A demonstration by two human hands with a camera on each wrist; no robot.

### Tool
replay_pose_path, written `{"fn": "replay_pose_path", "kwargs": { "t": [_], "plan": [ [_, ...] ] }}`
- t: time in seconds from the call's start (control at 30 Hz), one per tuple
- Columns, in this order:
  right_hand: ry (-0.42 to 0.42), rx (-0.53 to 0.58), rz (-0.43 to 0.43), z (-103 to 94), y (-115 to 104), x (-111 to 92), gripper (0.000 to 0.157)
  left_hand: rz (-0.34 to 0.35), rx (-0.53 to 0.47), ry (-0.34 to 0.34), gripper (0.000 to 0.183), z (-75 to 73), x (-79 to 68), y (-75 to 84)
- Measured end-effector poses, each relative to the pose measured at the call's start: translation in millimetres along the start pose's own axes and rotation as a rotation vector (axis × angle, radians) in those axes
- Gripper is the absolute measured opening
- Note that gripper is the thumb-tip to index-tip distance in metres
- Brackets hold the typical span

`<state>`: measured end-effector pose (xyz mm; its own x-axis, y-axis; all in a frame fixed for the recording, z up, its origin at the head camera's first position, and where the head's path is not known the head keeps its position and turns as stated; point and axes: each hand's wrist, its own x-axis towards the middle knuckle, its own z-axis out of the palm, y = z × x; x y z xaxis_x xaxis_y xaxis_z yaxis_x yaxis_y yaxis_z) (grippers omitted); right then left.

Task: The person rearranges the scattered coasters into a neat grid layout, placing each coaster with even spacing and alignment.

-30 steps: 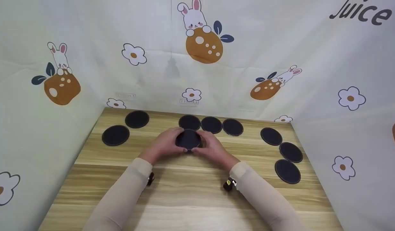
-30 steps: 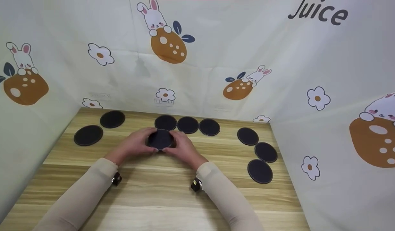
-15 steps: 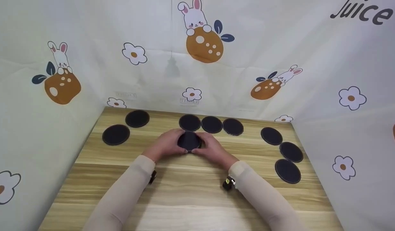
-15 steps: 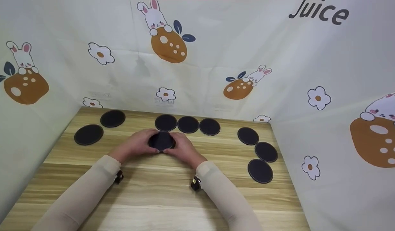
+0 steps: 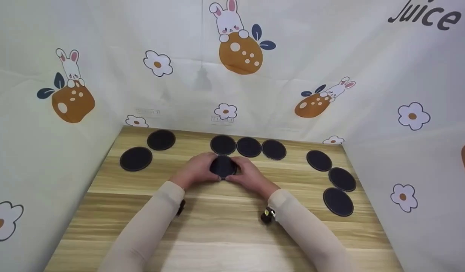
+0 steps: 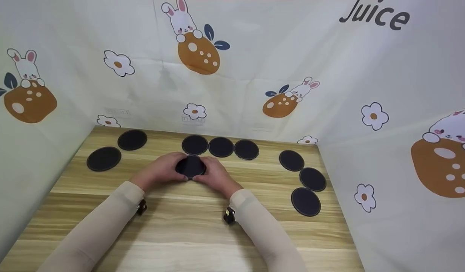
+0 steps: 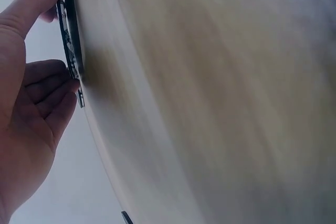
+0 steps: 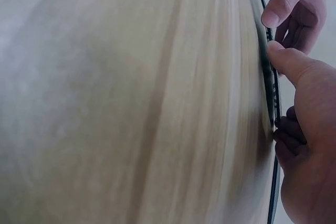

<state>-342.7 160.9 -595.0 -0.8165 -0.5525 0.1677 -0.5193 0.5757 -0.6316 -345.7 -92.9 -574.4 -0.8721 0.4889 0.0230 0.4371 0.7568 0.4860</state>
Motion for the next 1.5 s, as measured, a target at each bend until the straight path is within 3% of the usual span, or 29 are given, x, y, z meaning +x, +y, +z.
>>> {"fn": "replay_pose_path", "kwargs": {
  "t": [0.23, 0.7, 1.07, 1.23, 1.5],
  "plan": [
    [0.002, -0.016, 0.003, 1.0, -1, 2, 0.072, -0.003, -0.015, 0.006, 0.076, -0.7, -0.8, 1.2],
    [-0.040, -0.153, -0.017, 0.5, -5, 1, 0.076, -0.029, 0.018, -0.025, 0.080, 0.3, -1.9, 0.4],
    [-0.059, -0.123, 0.013, 0.3, -6, 1, 0.079, 0.019, -0.017, -0.003, 0.076, -3.0, -7.1, -0.9],
    [-0.029, -0.094, 0.021, -2.0, -9, -3, 0.082, 0.018, -0.052, 0.021, 0.079, -4.8, -12.4, -0.4],
    [0.020, 0.003, -0.044, -6.8, -16, -15, 0.073, 0.036, -0.128, 0.052, 0.076, -9.9, -27.3, 4.7]
  ]
}}
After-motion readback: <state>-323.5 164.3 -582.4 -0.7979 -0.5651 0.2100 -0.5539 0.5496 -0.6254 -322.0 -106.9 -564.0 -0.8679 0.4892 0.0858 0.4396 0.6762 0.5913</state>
